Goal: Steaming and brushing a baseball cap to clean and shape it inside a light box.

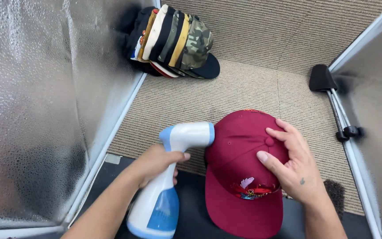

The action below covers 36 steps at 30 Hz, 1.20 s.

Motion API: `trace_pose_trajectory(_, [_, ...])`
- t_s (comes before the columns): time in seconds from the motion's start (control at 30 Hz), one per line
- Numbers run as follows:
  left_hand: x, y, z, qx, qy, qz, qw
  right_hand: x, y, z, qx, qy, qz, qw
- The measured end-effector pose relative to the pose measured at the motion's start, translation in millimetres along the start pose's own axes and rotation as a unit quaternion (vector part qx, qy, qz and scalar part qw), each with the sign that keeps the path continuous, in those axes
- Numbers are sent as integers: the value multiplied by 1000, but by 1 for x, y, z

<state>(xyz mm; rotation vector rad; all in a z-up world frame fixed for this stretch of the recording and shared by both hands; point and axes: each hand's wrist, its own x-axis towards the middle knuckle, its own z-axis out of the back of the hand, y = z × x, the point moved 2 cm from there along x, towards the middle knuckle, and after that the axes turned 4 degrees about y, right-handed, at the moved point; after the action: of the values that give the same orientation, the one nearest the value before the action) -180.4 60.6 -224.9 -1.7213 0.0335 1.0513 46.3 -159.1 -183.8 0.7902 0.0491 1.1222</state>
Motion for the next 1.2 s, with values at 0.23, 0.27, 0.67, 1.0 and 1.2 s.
trace_pose_trajectory(0.23, [-25, 1, -5, 44, -27, 33, 998, -3, 2, -1, -5, -7, 7, 1000])
trace_pose_trajectory(0.27, [-28, 6, -4, 31, -15, 44, 998, -4, 3, -2, -5, -4, 0, 1000])
trace_pose_trajectory(0.67, [13, -28, 7, 59, 40, 0, 997, -2, 3, -1, -1, -7, -21, 1000])
trace_pose_trajectory(1.0, [19, -58, 14, 132, 45, 2, 990, -6, 0, -1, -24, -26, 11, 999])
trace_pose_trajectory(1.2, [53, -102, -8, 191, 62, -19, 979, -3, 4, 0, -15, -5, -46, 999])
